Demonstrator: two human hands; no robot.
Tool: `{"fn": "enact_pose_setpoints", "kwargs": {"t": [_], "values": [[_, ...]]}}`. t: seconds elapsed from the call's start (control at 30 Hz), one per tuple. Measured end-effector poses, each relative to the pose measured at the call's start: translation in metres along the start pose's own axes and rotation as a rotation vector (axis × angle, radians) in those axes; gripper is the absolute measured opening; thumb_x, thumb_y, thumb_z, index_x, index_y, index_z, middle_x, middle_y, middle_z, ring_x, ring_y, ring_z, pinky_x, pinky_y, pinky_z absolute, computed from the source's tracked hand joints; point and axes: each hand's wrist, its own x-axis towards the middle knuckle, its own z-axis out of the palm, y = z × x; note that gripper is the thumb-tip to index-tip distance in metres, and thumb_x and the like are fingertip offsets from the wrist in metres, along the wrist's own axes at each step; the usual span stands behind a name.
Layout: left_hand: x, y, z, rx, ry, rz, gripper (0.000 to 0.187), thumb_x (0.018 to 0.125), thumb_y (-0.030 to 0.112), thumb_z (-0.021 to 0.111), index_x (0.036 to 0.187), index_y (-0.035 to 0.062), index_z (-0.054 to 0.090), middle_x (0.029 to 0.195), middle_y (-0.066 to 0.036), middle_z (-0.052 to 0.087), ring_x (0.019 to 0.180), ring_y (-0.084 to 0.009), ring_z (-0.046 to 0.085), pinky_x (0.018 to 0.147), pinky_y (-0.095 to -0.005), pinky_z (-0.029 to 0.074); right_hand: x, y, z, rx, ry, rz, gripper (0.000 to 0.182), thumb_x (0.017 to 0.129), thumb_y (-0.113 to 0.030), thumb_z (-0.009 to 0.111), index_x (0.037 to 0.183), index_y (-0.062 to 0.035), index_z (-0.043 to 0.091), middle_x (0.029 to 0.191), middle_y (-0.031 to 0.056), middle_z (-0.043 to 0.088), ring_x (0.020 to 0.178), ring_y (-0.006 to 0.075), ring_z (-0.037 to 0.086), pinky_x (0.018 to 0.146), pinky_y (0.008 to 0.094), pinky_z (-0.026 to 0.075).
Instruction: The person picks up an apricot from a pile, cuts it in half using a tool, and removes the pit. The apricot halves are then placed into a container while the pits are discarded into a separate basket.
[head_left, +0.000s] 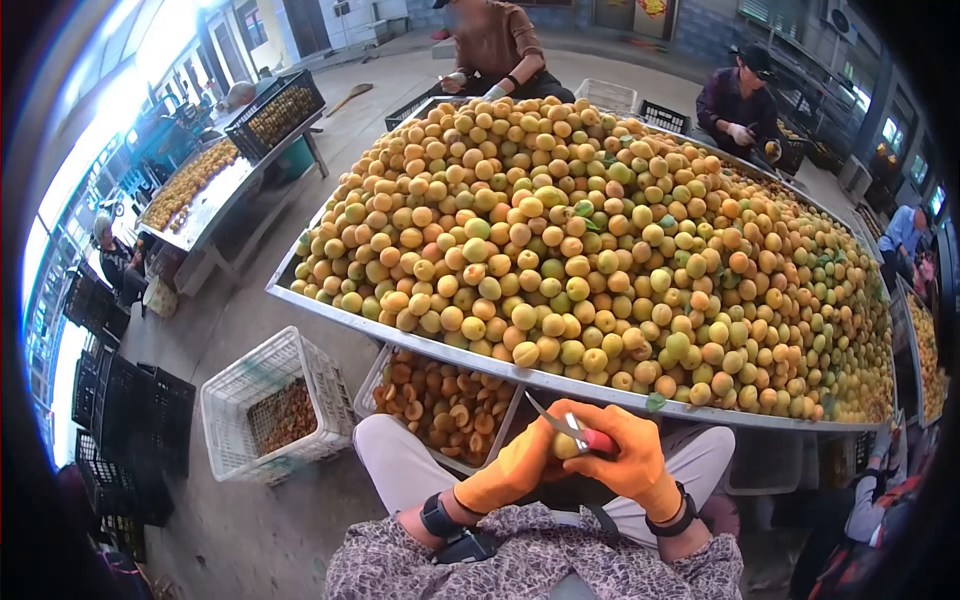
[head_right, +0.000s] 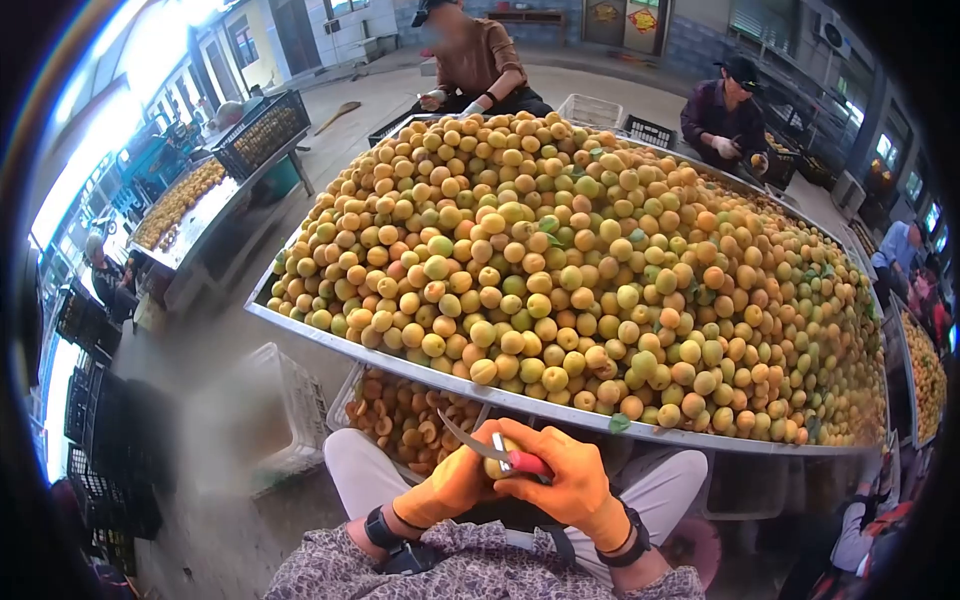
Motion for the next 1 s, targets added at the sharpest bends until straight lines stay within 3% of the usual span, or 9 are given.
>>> {"fn": "enact_pose_setpoints", "kwargs": {"t": [0.27, 0.33, 0.4, 0.47, 0.53, 0.63, 0.8, 0.97, 1.0], "values": [[0.02, 0.001, 0.005, 0.042, -0.101, -0.026, 0.045, 0.085, 0.023, 0.068, 0.119, 0.002, 0.046, 0.111, -0.012, 0.058, 0.101, -0.0257, 0.059, 0.087, -0.0337, 0.047, -0.012, 0.007, 0.007, -0.391, -0.049, -0.193, 0.074, 0.061, -0.025, 0.083, 0.125, -0.0027, 0.054, 0.089, 0.0145, 0.064, 0.064, 0.03, 0.065, 0.054, 0.0352, 0.052], [0.015, -0.006, 0.014, -0.349, -0.007, -0.216, 0.032, 0.088, 0.017, 0.064, 0.113, 0.0028, 0.051, 0.11, -0.013, 0.059, 0.1, -0.0275, 0.059, 0.086, -0.0334, 0.047, -0.017, 0.013, 0.015, -0.342, 0.028, -0.228, 0.071, 0.064, -0.023, 0.081, 0.124, 0.0009, 0.051, 0.09, 0.0166, 0.063, 0.065, 0.0321, 0.064, 0.055, 0.037, 0.052], [0.021, 0.014, 0.014, 0.053, 0.101, 0.041, 0.021, 0.091, 0.017, 0.055, 0.105, 0.0014, 0.053, 0.098, -0.015, 0.06, 0.091, -0.03, 0.059, 0.081, -0.0356, 0.048, -0.018, 0.011, 0.021, -0.297, 0.042, -0.212, 0.066, 0.068, -0.019, 0.078, 0.124, 0.0026, 0.05, 0.089, 0.0179, 0.063, 0.066, 0.0348, 0.064, 0.056, 0.0385, 0.052], [0.021, 0.013, 0.017, 0.109, 0.19, 0.053, 0.026, 0.095, 0.026, 0.051, 0.105, 0.0019, 0.054, 0.094, -0.011, 0.058, 0.084, -0.0221, 0.058, 0.076, -0.0318, 0.048, -0.021, 0.013, 0.029, -0.219, 0.102, -0.139, 0.063, 0.07, -0.015, 0.075, 0.125, 0.0027, 0.049, 0.088, 0.0187, 0.062, 0.067, 0.0365, 0.063, 0.057, 0.0396, 0.051], [0.021, 0.016, 0.019, -0.141, 0.269, -0.343, 0.033, 0.101, 0.024, 0.036, 0.106, -0.0026, 0.054, 0.109, -0.014, 0.059, 0.097, -0.0266, 0.06, 0.086, -0.033, 0.047, -0.023, 0.013, 0.037, -0.167, 0.121, -0.11, 0.059, 0.073, -0.011, 0.071, 0.125, 0.0033, 0.048, 0.089, 0.0199, 0.063, 0.067, 0.0379, 0.064, 0.058, 0.0398, 0.051], [0.015, 0.021, 0.02, -0.139, 0.322, -0.269, 0.039, 0.104, 0.025, 0.028, 0.107, -0.0057, 0.053, 0.108, -0.015, 0.056, 0.091, -0.0248, 0.058, 0.085, -0.0326, 0.047, -0.022, 0.01, 0.046, -0.033, 0.207, -0.097, 0.051, 0.077, -0.01, 0.065, 0.124, 0.0044, 0.049, 0.088, 0.0223, 0.063, 0.069, 0.0389, 0.064, 0.061, 0.0387, 0.051], [0.006, 0.006, 0.015, 0.364, 0.368, 0.204, 0.029, 0.103, 0.016, 0.036, 0.113, -0.0075, 0.048, 0.114, -0.02, 0.052, 0.085, -0.0222, 0.055, 0.079, -0.0336, 0.049, -0.033, 0.008, 0.068, 0.428, 0.316, 0.205, 0.047, 0.094, -0.032, 0.061, 0.121, 0.0048, 0.053, 0.101, 0.0111, 0.066, 0.09, 0.0162, 0.061, 0.08, 0.0293, 0.049], [0.012, 0.001, 0.007, -0.215, 0.517, -0.303, 0.022, 0.099, 0.027, 0.047, 0.105, 0.0065, 0.052, 0.085, -0.003, 0.055, 0.074, -0.0098, 0.049, 0.064, -0.0246, 0.044, -0.011, 0.011, 0.066, 1.219, 0.27, 0.504, 0.056, 0.094, -0.05, 0.055, 0.115, 0.0008, 0.058, 0.068, 0.002, 0.052, 0.038, 0.005, 0.031, 0.038, 0.0204, 0.023], [0.01, 0.006, 0.0, 0.027, 0.451, -0.116, 0.034, 0.101, 0.041, 0.041, 0.101, 0.0082, 0.051, 0.076, -0.002, 0.052, 0.066, -0.0092, 0.046, 0.054, -0.0224, 0.038, -0.014, 0.017, 0.065, 1.351, 0.236, 0.571, 0.064, 0.093, -0.057, 0.051, 0.119, 0.0013, 0.056, 0.071, 0.0034, 0.054, 0.037, 0.0057, 0.029, 0.038, 0.0208, 0.025]]}}
